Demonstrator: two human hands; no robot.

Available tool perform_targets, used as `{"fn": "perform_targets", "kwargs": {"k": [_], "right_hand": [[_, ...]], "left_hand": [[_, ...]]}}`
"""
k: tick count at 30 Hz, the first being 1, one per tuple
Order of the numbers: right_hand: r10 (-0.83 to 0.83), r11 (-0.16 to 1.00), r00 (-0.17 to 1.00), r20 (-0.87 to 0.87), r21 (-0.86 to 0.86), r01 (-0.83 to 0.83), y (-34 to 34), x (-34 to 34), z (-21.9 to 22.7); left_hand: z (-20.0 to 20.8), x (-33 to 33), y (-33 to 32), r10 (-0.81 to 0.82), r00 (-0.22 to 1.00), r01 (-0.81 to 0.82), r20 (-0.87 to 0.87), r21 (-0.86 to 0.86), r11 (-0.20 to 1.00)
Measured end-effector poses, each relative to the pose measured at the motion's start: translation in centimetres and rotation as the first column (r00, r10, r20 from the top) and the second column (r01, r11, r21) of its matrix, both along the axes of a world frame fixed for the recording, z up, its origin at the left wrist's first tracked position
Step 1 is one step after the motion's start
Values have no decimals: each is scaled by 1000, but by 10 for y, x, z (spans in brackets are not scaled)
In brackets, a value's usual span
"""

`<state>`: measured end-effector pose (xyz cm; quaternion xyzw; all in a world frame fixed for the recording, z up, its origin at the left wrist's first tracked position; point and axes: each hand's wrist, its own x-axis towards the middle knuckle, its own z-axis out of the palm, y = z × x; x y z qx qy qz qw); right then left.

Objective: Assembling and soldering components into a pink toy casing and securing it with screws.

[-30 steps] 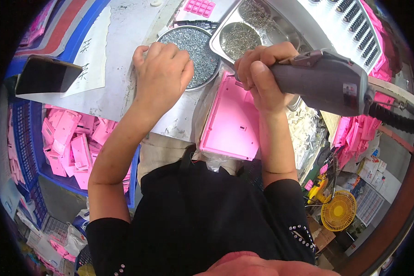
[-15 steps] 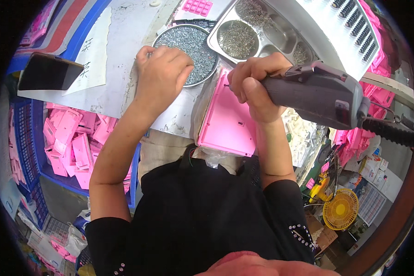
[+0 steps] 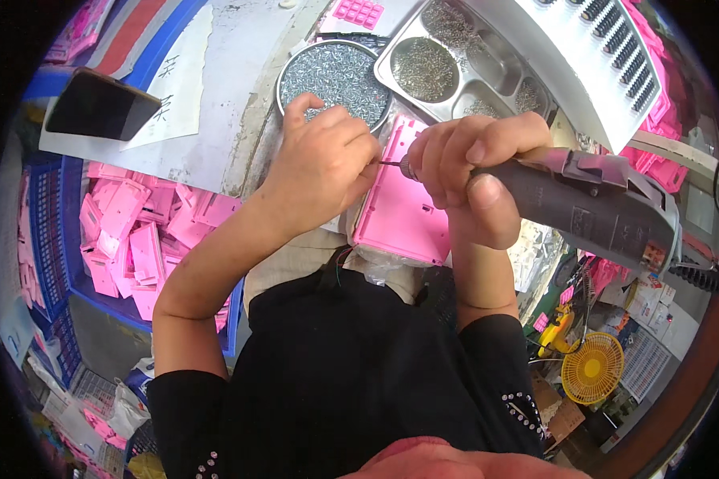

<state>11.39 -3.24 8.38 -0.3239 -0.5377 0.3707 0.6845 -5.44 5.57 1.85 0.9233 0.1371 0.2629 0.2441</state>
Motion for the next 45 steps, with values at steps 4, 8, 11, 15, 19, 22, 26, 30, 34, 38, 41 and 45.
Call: {"fn": "perform_targets", "kwargs": {"k": [4,8,11,15,19,22,26,30,34,38,41,45], "right_hand": [[11,999,1000,-5,40,-11,-1,-4,-2],[21,1000,1000,-17,0,-21,-2,-10,1],[6,1000,1000,10,8,-6,-6,-12,3],[-9,1000,1000,7,-20,9,-11,-17,6],[-7,1000,1000,10,-19,7,-14,-21,6],[-2,999,1000,-10,-52,2,-19,-22,5],[-21,993,999,-47,-115,15,-37,-22,4],[-50,981,999,13,-185,52,-38,-30,-4],[-10,972,986,166,-229,48,-40,-30,-15],[42,973,891,451,-222,67,-42,-32,-18],[82,982,921,380,-188,-10,-38,-29,-25],[51,976,974,222,-218,-1,-39,-27,-19]], "left_hand": [[3,-2,-1,-10,1000,10,18,22,1000],[4,-6,-4,1,1000,-2,13,67,998],[4,-8,-7,-5,1000,4,18,80,997],[7,-11,-10,-13,1000,11,25,99,995],[6,-13,-14,-11,1000,10,11,129,992],[2,-15,-18,-38,999,35,22,134,990],[-5,-35,-7,27,998,-25,57,-40,999],[-9,-51,-9,86,993,-103,-86,-217,971],[-1,-54,-21,14,999,-39,-43,-689,724],[-7,-54,-31,-12,999,35,43,-589,807],[-25,-53,-38,11,993,23,118,-284,958],[-26,-48,-50,28,982,4,189,-167,986]]}}
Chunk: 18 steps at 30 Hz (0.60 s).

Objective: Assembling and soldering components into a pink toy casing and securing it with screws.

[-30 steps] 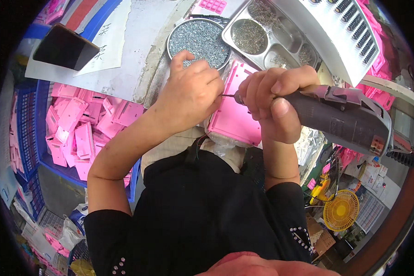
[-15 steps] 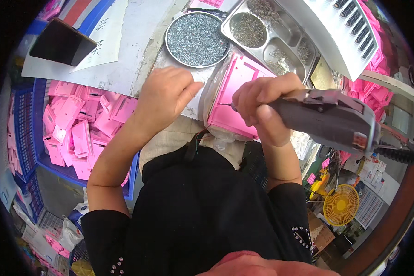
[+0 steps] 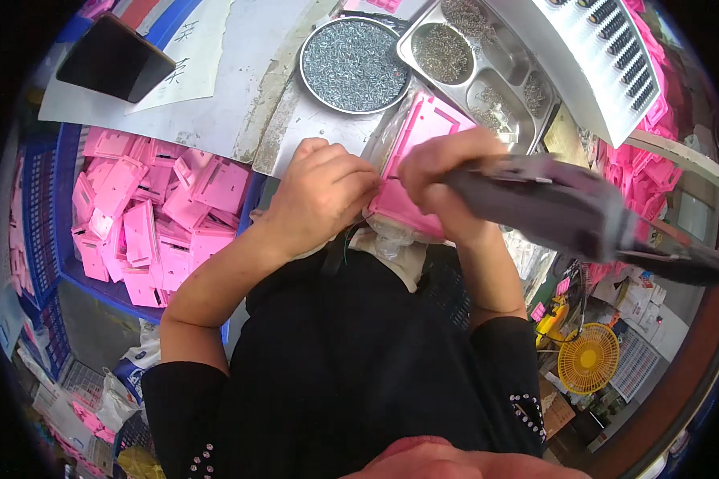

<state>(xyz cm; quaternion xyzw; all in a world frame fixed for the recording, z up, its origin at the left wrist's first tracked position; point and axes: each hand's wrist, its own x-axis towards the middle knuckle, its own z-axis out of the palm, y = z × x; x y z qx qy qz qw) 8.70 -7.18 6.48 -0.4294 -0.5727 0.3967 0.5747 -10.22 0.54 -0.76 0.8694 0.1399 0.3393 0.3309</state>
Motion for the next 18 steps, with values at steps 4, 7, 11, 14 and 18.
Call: {"fn": "perform_targets", "kwargs": {"k": [4,7,11,14,18], "right_hand": [[62,990,970,-234,142,-29,2,-2,28],[-13,993,967,-253,112,43,-2,-10,27],[-22,994,968,-249,99,48,-8,-12,24],[-28,994,963,-266,90,54,-12,-13,23],[-30,997,964,-264,66,49,-16,-16,22]], "left_hand": [[4,6,-2,-5,1000,6,10,-40,999],[7,6,-4,-13,1000,13,-1,-45,999],[5,6,-6,-39,999,38,-27,-62,997],[9,8,-5,-45,999,44,-22,-52,998],[11,4,-5,-64,991,71,-118,59,996]]}}
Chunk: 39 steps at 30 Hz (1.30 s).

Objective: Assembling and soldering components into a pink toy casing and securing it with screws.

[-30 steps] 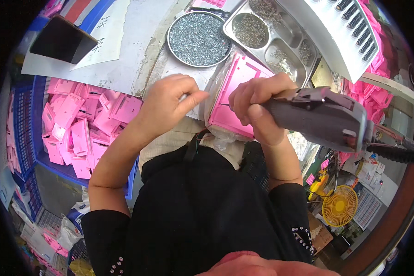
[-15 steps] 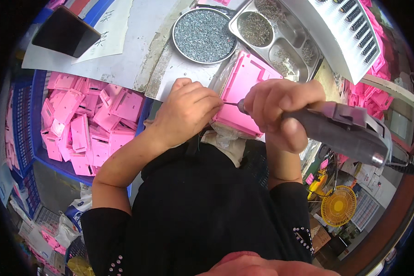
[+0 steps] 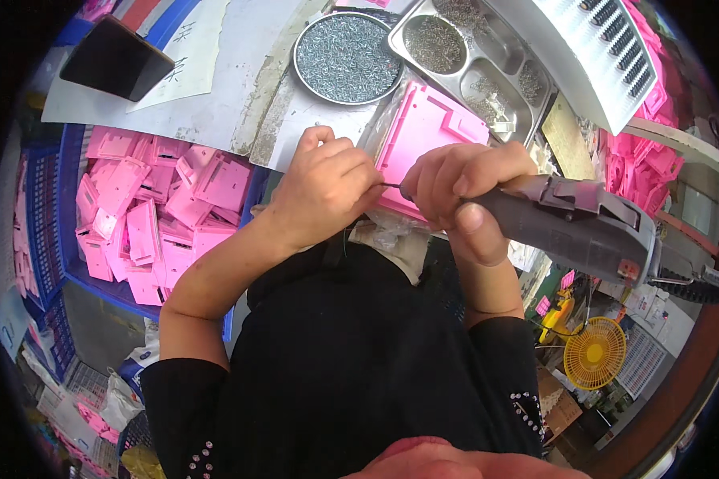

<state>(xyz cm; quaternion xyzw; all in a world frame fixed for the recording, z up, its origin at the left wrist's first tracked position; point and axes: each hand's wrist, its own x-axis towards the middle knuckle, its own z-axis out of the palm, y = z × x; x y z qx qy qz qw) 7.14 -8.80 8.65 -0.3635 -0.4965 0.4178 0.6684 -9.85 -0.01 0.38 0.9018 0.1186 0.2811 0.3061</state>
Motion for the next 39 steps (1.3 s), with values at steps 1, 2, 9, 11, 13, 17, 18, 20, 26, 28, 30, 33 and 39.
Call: {"fn": "perform_targets", "kwargs": {"k": [1,2,9,11,13,17,18,20,26,28,30,33,39], "right_hand": [[8,1000,1000,-4,-9,-8,-1,-1,-1],[-2,1000,1000,-9,-14,2,-3,-3,-3],[39,999,982,183,-29,-34,-10,-3,-19],[43,999,954,298,7,-48,-9,-4,-24],[31,997,916,399,48,-54,-9,-7,-30],[6,971,895,446,213,-112,2,-10,-34],[35,982,901,432,150,-111,-1,-3,-28],[101,995,956,276,-28,-97,-8,10,-18],[-157,970,983,-100,172,172,-49,97,23],[-291,939,956,-45,180,295,-62,107,15],[-368,914,927,-66,156,374,-70,108,2],[-446,893,892,-73,39,449,-77,107,-19],[-453,889,886,101,118,442,-58,118,-41]], "left_hand": [[1,-2,0,-4,999,6,-50,40,999],[5,-2,2,-12,1000,13,-29,29,1000],[5,0,18,-143,974,155,-176,56,986],[0,0,16,-125,980,136,-154,62,989],[-2,-2,13,-109,982,122,-151,78,990],[2,-1,11,-105,986,111,-133,35,993],[4,2,12,-111,985,116,-136,35,993],[10,6,13,-124,980,134,-155,56,989],[24,57,1,-235,972,235,1,43,971],[19,80,-11,-258,966,259,-29,98,961],[11,92,-15,-251,965,261,-80,160,952],[9,93,-18,-241,965,255,-99,168,952],[11,94,-18,-239,962,257,-135,132,957]]}}
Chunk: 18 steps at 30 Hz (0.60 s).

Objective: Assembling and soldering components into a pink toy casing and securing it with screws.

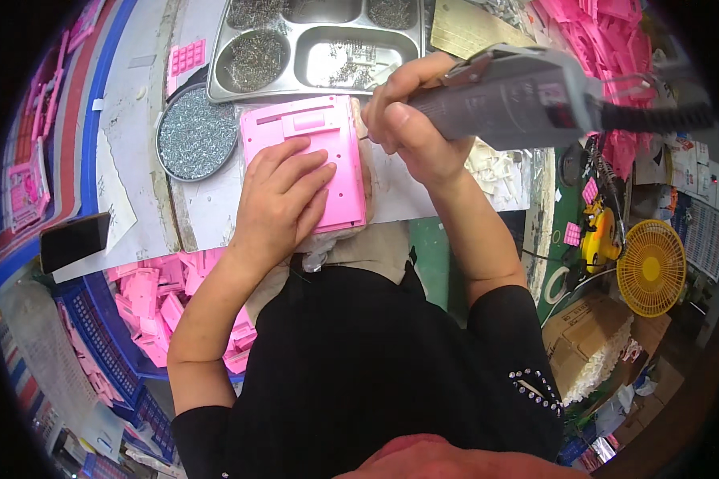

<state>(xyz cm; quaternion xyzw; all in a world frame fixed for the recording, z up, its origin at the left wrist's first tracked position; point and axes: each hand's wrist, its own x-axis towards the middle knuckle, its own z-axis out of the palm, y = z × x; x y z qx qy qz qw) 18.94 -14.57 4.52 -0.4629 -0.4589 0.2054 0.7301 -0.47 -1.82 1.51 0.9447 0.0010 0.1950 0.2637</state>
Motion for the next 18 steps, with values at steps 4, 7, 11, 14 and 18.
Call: {"fn": "perform_targets", "kwargs": {"k": [4,7,11,14,18], "right_hand": [[17,1000,997,70,15,-18,7,5,4],[-39,996,984,175,-73,52,13,-3,-10],[20,1000,996,89,3,-21,6,2,5],[100,992,995,-21,76,-98,7,1,10],[-27,999,992,121,-16,29,8,2,2]], "left_hand": [[0,2,-1,7,999,-7,35,3,1000],[-3,4,0,4,999,-4,46,-1,1000],[-5,5,1,22,998,-23,62,11,1000],[-6,2,0,22,998,-22,64,7,1000],[-3,3,-1,15,998,-15,57,-15,1000]]}}
